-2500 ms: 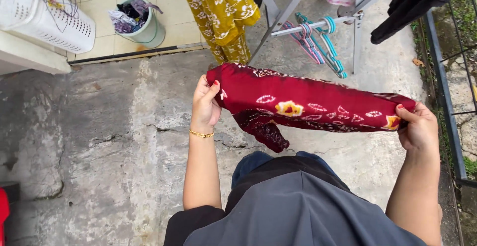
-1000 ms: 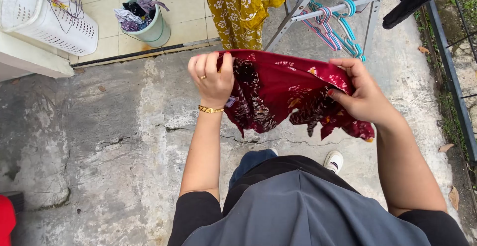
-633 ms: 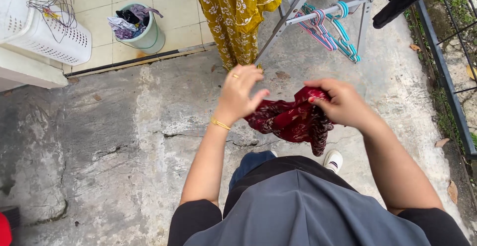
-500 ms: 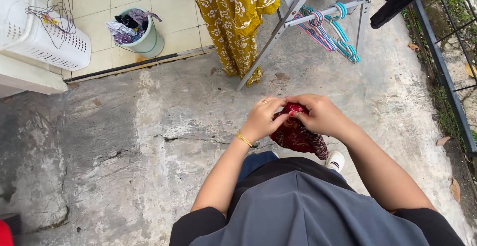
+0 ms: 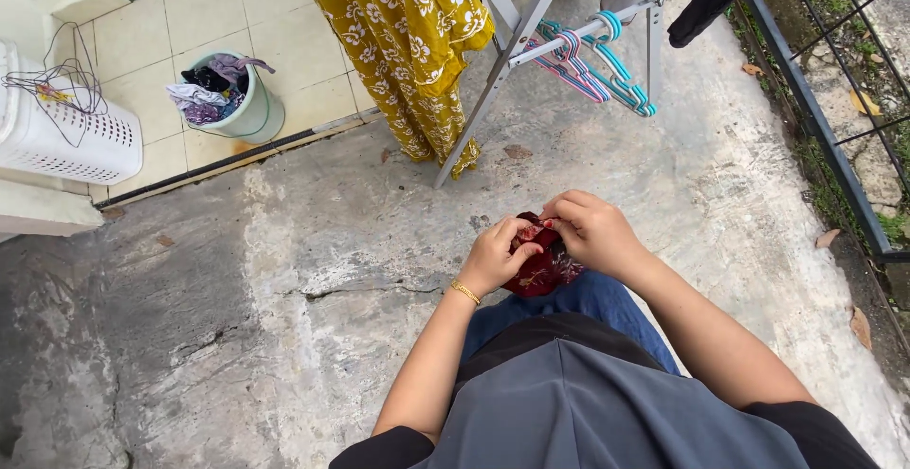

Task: Hanging wet laundry on hangers and placing them on a drying rack and a metal fence

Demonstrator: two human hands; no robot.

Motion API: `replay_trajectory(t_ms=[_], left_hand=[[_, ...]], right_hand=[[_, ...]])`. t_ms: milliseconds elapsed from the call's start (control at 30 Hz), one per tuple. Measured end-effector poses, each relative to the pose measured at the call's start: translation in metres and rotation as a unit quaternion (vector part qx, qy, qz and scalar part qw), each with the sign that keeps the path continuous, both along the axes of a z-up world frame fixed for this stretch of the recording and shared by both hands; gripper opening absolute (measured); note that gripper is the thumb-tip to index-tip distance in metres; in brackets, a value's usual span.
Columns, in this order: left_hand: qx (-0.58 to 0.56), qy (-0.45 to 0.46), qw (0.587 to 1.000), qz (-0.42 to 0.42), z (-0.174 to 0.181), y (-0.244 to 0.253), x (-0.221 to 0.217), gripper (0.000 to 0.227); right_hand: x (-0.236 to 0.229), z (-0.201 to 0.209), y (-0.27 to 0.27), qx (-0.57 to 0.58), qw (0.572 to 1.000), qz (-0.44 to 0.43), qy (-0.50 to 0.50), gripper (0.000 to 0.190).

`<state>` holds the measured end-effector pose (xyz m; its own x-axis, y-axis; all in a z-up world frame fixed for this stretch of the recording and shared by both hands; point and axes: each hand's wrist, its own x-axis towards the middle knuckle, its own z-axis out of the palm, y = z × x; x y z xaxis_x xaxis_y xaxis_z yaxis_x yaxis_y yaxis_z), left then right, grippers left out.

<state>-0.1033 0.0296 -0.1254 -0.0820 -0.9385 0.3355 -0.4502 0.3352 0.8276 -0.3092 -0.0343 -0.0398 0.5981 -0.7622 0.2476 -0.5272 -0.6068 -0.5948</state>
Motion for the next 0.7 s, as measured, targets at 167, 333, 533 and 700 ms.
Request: replay_trajectory(t_ms=[167,333,533,700], left_hand=[[-0.014,-0.118,0.991,0.055,-0.045,-0.017,0.028,0.020],[0.061,-0.109,0.978,0.166,-0.073,-0.025,0.081,0.015],[0.098,-0.130,0.922,0.351,-0.018,-0.029,0.154,0.023],[0.121,-0.179,0.854,0.474,0.028,-0.026,0.190,0.016]], right_hand=[[0.000,-0.002,-0.018,0.036,0.992,-0.022,-0.119,0.008],[-0.001,-0.032,-0.079,0.067,0.992,-0.006,-0.110,0.008],[0.058,-0.067,-0.165,-0.028,0.996,0.086,0.009,0.004],[0.138,-0.064,-0.213,-0.161,0.974,0.134,0.082,0.009]])
